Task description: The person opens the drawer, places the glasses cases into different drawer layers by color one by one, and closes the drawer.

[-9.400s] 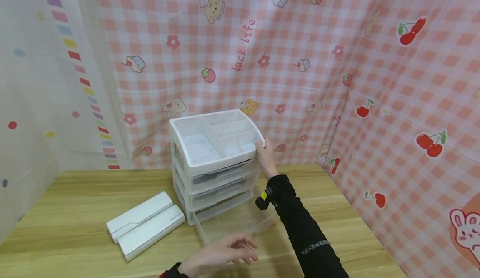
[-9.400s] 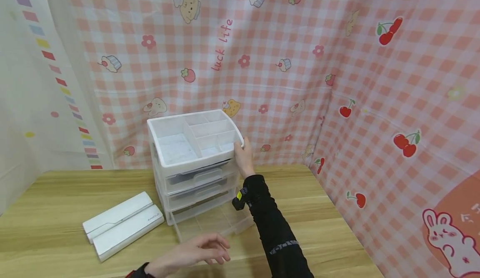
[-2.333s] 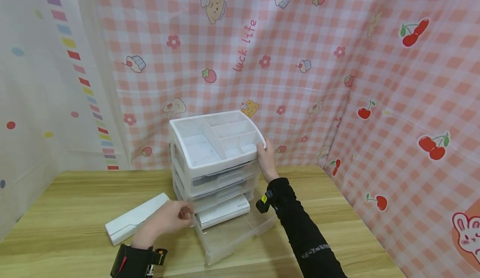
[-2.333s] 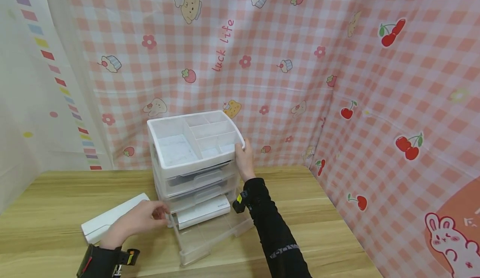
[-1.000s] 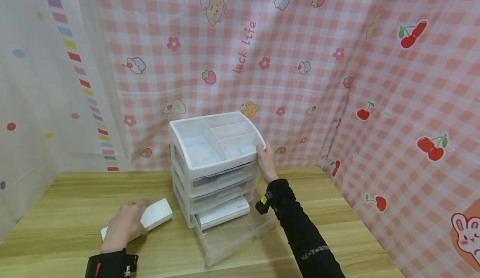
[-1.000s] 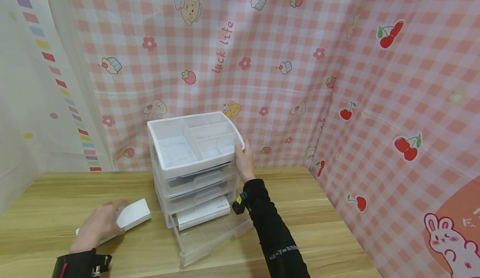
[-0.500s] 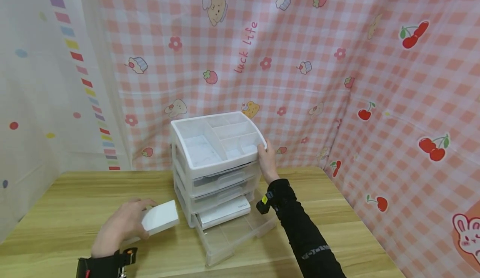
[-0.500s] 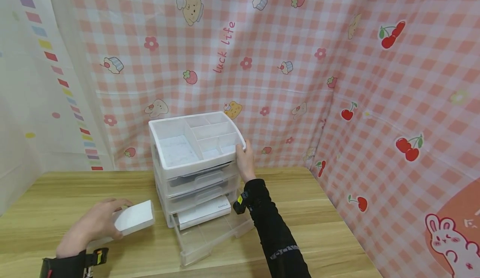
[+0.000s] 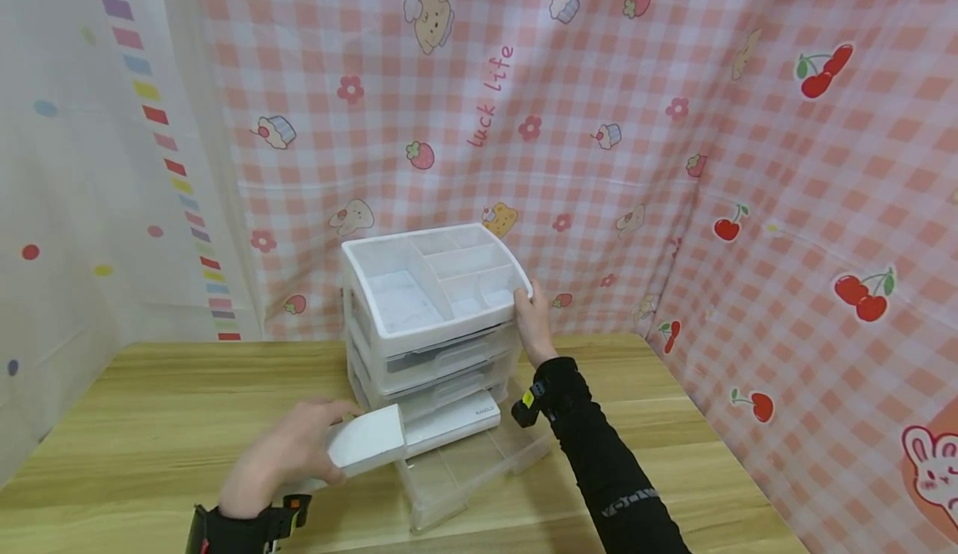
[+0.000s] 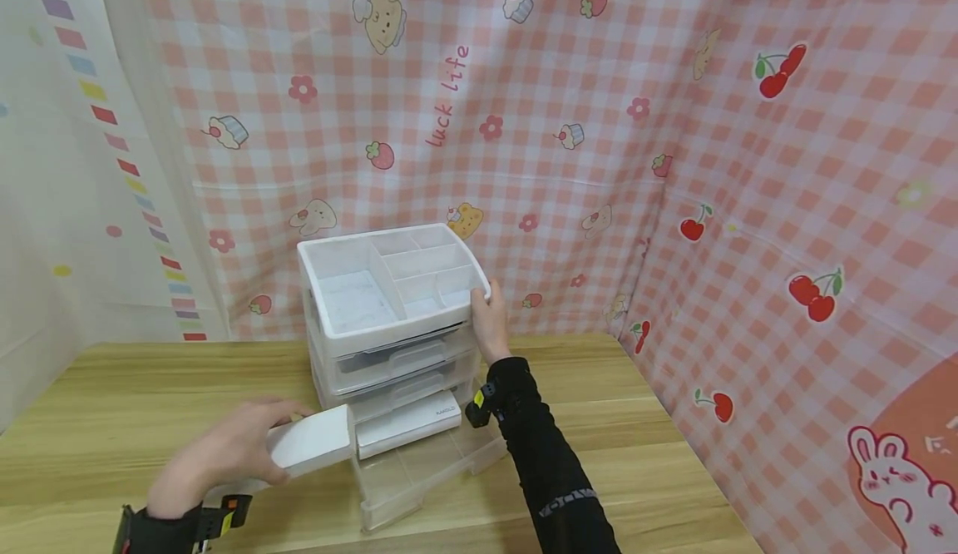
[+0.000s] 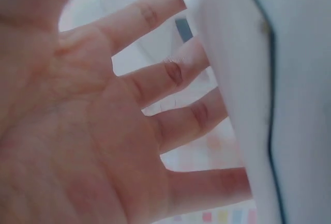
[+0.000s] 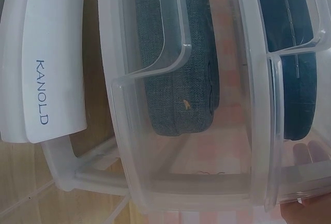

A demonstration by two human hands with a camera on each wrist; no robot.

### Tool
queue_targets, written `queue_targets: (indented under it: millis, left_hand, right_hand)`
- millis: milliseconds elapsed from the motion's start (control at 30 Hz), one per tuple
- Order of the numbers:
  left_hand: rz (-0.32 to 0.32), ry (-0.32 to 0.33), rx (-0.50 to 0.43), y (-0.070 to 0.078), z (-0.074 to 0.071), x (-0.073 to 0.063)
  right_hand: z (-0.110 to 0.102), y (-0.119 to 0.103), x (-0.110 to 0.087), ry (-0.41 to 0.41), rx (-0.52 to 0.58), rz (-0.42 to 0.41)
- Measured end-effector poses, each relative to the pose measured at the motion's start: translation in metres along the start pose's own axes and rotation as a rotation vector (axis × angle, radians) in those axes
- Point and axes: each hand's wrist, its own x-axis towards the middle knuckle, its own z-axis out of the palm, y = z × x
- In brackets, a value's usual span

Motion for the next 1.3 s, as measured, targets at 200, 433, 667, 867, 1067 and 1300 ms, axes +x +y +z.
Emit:
queue_targets:
  millis: [200, 433, 667, 867, 1067, 1300]
  left_hand:
    - [0.108, -0.029, -0.053, 0.015, 0.007, 0.008]
    - [0.190, 0.012, -0.050, 0.031, 0.014, 0.017]
    - [0.169, 0.089, -0.008, 0.047, 0.025, 0.023]
    - [0.145, 0.179, 0.076, 0.062, 0.041, 0.029]
    - [0.169, 0.251, 0.106, 0.075, 0.058, 0.038]
    - [0.121, 0.272, 0.206, 0.082, 0.078, 0.053]
  right_hand:
    - [0.000, 0.000, 0.000, -0.002, 0.000, 0.014]
    - [0.000, -0.001, 0.001, 0.008, -0.006, 0.014]
    - [-0.002, -0.006, -0.003, -0.009, 0.007, 0.020]
    - [-0.001, -0.002, -0.001, -0.006, -0.002, 0.007]
    - [-0.001, -0.001, 0.000, -0.010, -0.002, 0.005]
    - [-0.001, 0.000, 0.001, 0.000, 0.003, -0.006]
